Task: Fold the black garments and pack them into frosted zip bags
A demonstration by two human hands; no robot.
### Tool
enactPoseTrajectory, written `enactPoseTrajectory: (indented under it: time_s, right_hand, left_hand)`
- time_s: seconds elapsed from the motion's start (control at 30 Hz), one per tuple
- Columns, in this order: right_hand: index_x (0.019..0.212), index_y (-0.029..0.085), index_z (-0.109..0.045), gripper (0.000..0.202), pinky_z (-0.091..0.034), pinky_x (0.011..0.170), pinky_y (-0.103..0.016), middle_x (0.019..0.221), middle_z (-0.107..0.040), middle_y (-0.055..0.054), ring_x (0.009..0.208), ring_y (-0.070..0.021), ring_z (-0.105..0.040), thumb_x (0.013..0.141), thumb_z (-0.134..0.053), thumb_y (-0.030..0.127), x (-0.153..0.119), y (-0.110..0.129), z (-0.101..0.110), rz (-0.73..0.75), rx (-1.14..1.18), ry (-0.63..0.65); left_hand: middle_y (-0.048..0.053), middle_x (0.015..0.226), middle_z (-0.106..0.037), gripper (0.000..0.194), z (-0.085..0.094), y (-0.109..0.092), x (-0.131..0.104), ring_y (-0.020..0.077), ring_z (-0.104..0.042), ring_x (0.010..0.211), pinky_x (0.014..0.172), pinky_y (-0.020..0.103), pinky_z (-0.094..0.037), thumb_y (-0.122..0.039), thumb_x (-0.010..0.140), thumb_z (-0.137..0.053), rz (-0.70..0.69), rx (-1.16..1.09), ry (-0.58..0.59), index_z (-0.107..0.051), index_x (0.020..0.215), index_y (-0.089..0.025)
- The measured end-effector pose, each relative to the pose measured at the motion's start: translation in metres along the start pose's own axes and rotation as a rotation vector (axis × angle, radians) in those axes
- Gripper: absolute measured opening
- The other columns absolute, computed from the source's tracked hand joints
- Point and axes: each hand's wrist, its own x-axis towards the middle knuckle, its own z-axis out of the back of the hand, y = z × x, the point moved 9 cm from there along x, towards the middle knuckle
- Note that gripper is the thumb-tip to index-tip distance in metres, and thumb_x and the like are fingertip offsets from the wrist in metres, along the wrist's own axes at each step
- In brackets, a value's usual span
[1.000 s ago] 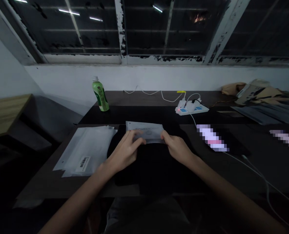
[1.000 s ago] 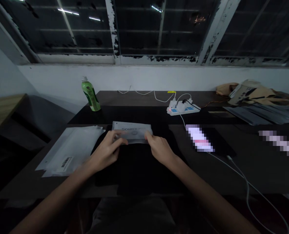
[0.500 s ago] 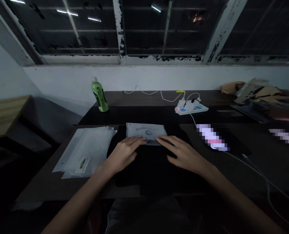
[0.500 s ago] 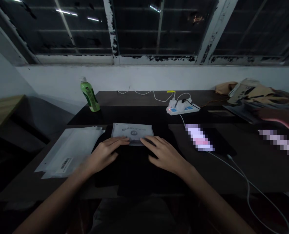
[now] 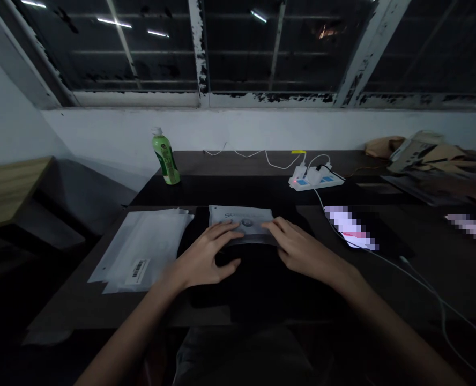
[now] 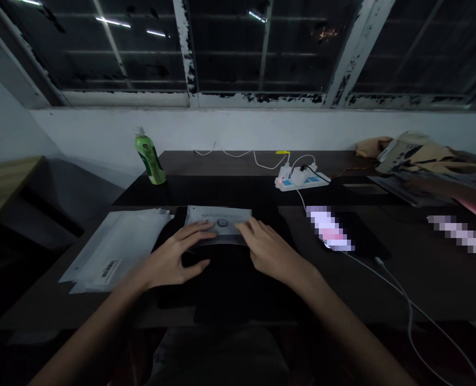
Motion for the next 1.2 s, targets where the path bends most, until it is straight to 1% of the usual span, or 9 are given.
enactPoseTrajectory:
  time_s: [0.1, 0.2, 0.37, 0.5, 0.6, 0.7, 0.87, 1.03, 1.2]
  right_hand:
    - [0.145, 0.032, -0.036, 0.065, -0.049, 0.102, -0.041, 0.145, -0.044, -0.009, 0.131, -0.0269, -0.050, 0.086, -0.059, 0.019, -0.017, 0.005, 0.006, 0.047, 0.114, 0.082]
    - [0.145, 0.031, -0.038, 0.057, -0.047, 0.105, -0.043, 0.150, -0.041, -0.008, 0.134, -0.0279, -0.046, 0.092, -0.058, 0.036, -0.017, 0.014, 0.008, 0.067, 0.080, 0.001]
    - [0.123, 0.018, -0.055, 0.031, -0.051, 0.094, -0.046, 0.126, -0.060, -0.013, 0.112, -0.0308, -0.059, 0.093, -0.055, 0.023, 0.011, 0.024, -0.014, 0.096, -0.236, -0.119]
    - [0.104, 0.017, -0.057, 0.023, -0.053, 0.072, -0.033, 0.101, -0.065, -0.009, 0.085, -0.0235, -0.066, 0.087, -0.050, 0.004, 0.031, 0.017, -0.027, 0.004, -0.371, -0.130]
    - [0.107, 0.016, -0.054, 0.028, -0.048, 0.059, -0.028, 0.096, -0.065, -0.007, 0.067, -0.0175, -0.065, 0.085, -0.047, 0.000, 0.032, 0.013, -0.026, -0.047, -0.356, -0.128]
    - [0.109, 0.016, -0.054, 0.019, -0.051, 0.073, -0.033, 0.101, -0.064, -0.008, 0.083, -0.0221, -0.066, 0.089, -0.055, 0.014, 0.020, 0.018, -0.011, 0.006, -0.269, -0.189]
    - [0.110, 0.016, -0.057, 0.019, -0.050, 0.083, -0.040, 0.104, -0.063, -0.009, 0.092, -0.0238, -0.061, 0.094, -0.055, 0.026, -0.005, 0.036, 0.014, 0.111, -0.158, -0.295]
    - [0.095, 0.017, -0.061, 0.015, -0.051, 0.076, -0.034, 0.088, -0.064, -0.005, 0.080, -0.0196, -0.064, 0.098, -0.047, 0.019, 0.001, 0.075, -0.004, 0.233, -0.163, -0.247]
    - [0.114, 0.012, -0.057, 0.025, -0.051, 0.063, -0.031, 0.090, -0.069, -0.006, 0.072, -0.0190, -0.068, 0.090, -0.050, 0.006, 0.022, 0.109, -0.035, 0.339, -0.261, -0.184]
  left_hand:
    - [0.009, 0.146, -0.052, 0.043, -0.007, 0.001, 0.001, 0.0267, -0.042, 0.140, 0.114, 0.051, -0.040, -0.022, 0.093, -0.059, -0.034, 0.093, 0.001, -0.051, 0.136, -0.023]
    - [0.008, 0.140, -0.059, 0.037, -0.012, 0.003, 0.003, 0.0260, -0.048, 0.136, 0.110, 0.047, -0.045, -0.013, 0.094, -0.054, -0.049, 0.162, -0.013, -0.054, 0.131, -0.021]
    - [0.008, 0.126, -0.068, 0.033, -0.010, 0.004, 0.004, 0.0242, -0.066, 0.114, 0.092, 0.039, -0.057, -0.002, 0.091, -0.046, -0.010, 0.215, -0.081, -0.058, 0.117, -0.019]
    - [0.008, 0.113, -0.071, 0.029, -0.011, 0.006, 0.007, 0.0229, -0.071, 0.099, 0.083, 0.037, -0.059, -0.002, 0.090, -0.044, 0.036, 0.262, -0.103, -0.059, 0.108, -0.018]
    - [0.009, 0.118, -0.069, 0.022, -0.007, 0.006, 0.006, 0.0236, -0.067, 0.108, 0.091, 0.039, -0.056, -0.007, 0.091, -0.049, 0.015, 0.236, -0.115, -0.060, 0.105, -0.019]
    - [0.010, 0.135, -0.059, 0.021, 0.010, 0.007, -0.003, 0.0270, -0.056, 0.126, 0.104, 0.043, -0.047, -0.024, 0.090, -0.061, 0.000, 0.154, -0.139, -0.061, 0.111, -0.021]
    - [0.008, 0.102, -0.067, 0.023, 0.045, 0.035, -0.037, 0.0241, -0.065, 0.098, 0.084, 0.036, -0.050, -0.037, 0.096, -0.049, 0.353, 0.117, -0.216, -0.063, 0.102, -0.019]
    - [0.002, 0.073, -0.066, 0.034, 0.028, 0.049, -0.053, 0.0200, -0.063, 0.067, 0.060, 0.030, -0.037, -0.041, 0.097, -0.042, 0.657, 0.118, -0.067, -0.059, 0.075, -0.022]
    - [0.000, 0.067, -0.064, 0.033, 0.014, 0.048, -0.046, 0.0182, -0.061, 0.063, 0.058, 0.028, -0.035, -0.043, 0.094, -0.041, 0.703, -0.089, -0.095, -0.058, 0.074, -0.022]
